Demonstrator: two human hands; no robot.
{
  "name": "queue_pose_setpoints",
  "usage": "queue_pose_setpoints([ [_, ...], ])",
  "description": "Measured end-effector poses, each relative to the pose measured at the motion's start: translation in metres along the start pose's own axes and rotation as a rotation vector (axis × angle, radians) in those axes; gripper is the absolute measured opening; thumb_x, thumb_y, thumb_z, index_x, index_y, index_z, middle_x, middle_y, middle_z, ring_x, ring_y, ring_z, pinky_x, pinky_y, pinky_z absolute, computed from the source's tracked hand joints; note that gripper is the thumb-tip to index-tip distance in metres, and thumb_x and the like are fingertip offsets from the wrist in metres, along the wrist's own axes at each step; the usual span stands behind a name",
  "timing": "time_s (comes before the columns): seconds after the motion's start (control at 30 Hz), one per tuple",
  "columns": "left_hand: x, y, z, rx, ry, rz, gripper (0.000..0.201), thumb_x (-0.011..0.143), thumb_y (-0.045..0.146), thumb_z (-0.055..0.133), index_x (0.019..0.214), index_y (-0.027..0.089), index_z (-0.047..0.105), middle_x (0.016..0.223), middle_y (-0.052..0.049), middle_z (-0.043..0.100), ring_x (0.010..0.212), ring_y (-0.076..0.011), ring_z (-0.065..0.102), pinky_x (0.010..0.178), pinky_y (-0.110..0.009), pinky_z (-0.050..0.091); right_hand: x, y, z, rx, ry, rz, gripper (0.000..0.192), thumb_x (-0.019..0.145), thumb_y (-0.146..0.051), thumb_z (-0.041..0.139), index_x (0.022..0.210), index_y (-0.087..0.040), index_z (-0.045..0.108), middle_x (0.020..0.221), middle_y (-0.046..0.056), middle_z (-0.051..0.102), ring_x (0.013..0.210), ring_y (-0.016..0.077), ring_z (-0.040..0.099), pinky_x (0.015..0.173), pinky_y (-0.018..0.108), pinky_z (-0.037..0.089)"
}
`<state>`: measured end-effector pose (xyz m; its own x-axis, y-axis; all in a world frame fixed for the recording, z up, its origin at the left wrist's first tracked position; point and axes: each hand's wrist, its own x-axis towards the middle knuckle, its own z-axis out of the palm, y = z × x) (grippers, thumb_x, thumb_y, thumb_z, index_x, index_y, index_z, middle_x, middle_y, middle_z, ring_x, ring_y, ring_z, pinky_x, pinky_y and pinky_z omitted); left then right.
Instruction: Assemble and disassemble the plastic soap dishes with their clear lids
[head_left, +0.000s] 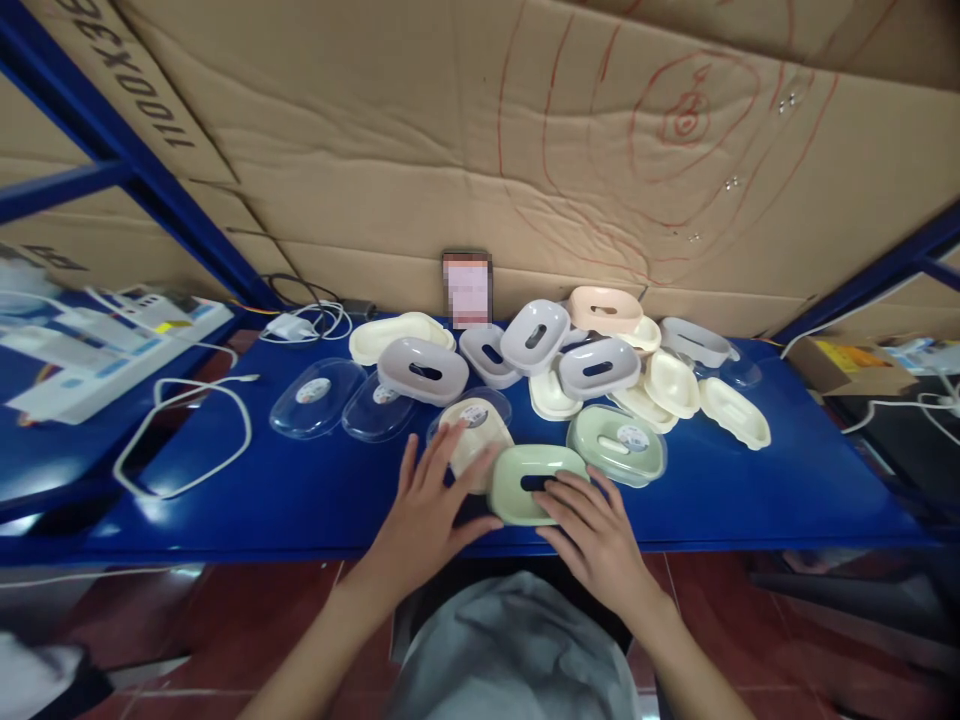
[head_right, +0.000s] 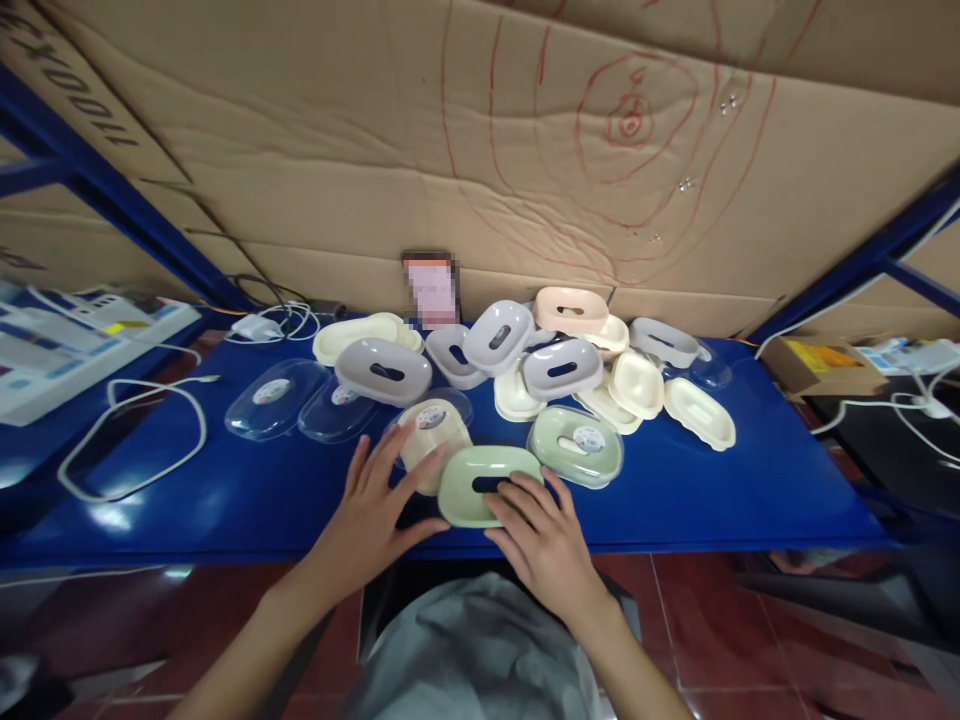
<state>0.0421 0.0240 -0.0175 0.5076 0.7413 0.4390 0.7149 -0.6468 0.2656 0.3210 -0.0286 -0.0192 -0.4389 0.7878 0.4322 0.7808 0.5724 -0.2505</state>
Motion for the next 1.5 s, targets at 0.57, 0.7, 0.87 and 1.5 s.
queue_pose_setpoints([
  [0.57,-0.015,-0.024,-0.025,-0.058,0.285,-0.138,0.027,0.107,0.021,0.063,0.132,0.027,0.066,0.143,-0.009,0.067,0.142,-0.0299,0.062,0.116,-0.051,0.057,-0.027,0.018,-0.014,-0.022,0.073,0.169,0.035,0.109,-0.03,0.062,0.143,-0.03,0.064,0.145,0.007,0.071,0.137,0.0297,0.065,0.116,0.053,0.044],
  [0.7,-0.042,-0.035,-0.032,0.026,0.257,-0.214,0.022,0.107,0.026,0.063,0.128,0.026,0.067,0.138,-0.01,0.068,0.133,-0.0319,0.066,0.111,-0.053,0.058,-0.014,0.007,-0.009,-0.127,0.16,0.177,0.03,0.109,-0.029,0.064,0.139,-0.027,0.067,0.133,0.006,0.078,0.124,0.0279,0.07,0.111,0.049,0.038],
  [0.87,-0.056,-0.036,-0.026,0.142,0.252,-0.28,0.02,0.107,0.031,0.065,0.124,0.023,0.068,0.133,-0.013,0.068,0.123,-0.0325,0.067,0.104,-0.05,0.059,0.027,-0.028,0.008,-0.165,0.334,0.214,0.027,0.108,-0.038,0.067,0.132,-0.025,0.071,0.117,0.004,0.082,0.102,0.0221,0.071,0.099,0.043,0.037],
  [1.5,-0.053,-0.035,-0.018,0.066,0.386,-0.401,0.017,0.102,0.028,0.072,0.119,0.023,0.071,0.132,-0.013,0.067,0.127,-0.0336,0.066,0.107,-0.053,0.058,0.037,-0.016,0.002,0.124,-0.221,-0.023,0.045,0.112,-0.024,0.05,0.156,-0.031,0.056,0.163,0.009,0.055,0.155,0.0258,0.047,0.134,0.064,0.026],
])
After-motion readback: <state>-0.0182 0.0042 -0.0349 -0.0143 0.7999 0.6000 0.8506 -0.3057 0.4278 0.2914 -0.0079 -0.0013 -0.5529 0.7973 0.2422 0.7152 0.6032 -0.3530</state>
